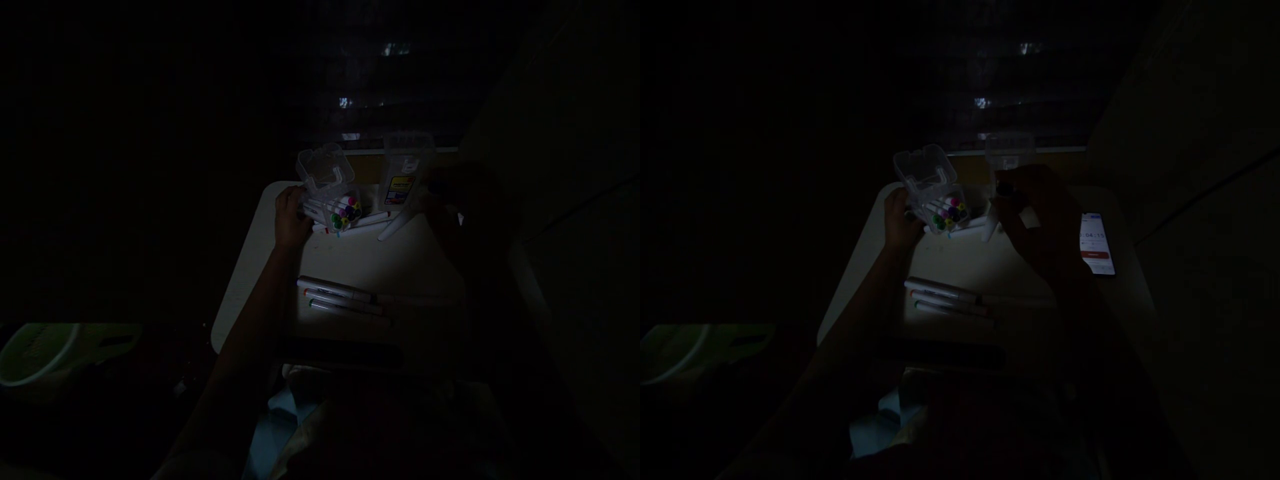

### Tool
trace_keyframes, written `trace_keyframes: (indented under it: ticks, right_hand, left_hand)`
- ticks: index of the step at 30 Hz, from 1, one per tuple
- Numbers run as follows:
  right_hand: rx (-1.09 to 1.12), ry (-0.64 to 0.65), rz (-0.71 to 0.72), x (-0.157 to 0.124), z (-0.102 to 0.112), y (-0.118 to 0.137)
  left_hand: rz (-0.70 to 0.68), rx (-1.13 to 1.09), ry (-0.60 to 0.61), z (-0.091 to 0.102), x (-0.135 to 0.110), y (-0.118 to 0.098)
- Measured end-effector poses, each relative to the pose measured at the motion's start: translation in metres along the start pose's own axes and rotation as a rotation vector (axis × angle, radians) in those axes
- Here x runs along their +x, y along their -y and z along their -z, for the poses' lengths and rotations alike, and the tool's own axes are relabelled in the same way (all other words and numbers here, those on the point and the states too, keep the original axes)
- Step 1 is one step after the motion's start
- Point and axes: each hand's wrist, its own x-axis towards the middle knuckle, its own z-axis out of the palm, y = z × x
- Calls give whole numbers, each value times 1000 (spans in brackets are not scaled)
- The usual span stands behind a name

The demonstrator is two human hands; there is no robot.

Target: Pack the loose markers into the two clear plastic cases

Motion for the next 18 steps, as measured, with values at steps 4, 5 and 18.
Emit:
trace_keyframes:
  ticks: [4,5,18]
  right_hand:
    - [-80,10,-58,2,5,6]
    - [-97,8,-65,2,5,7]
    - [-88,-87,-37,1,8,9]
  left_hand:
    - [2,5,-12,0,0,-1]
    - [6,2,-14,0,0,-1]
    - [18,-5,-4,0,1,-4]
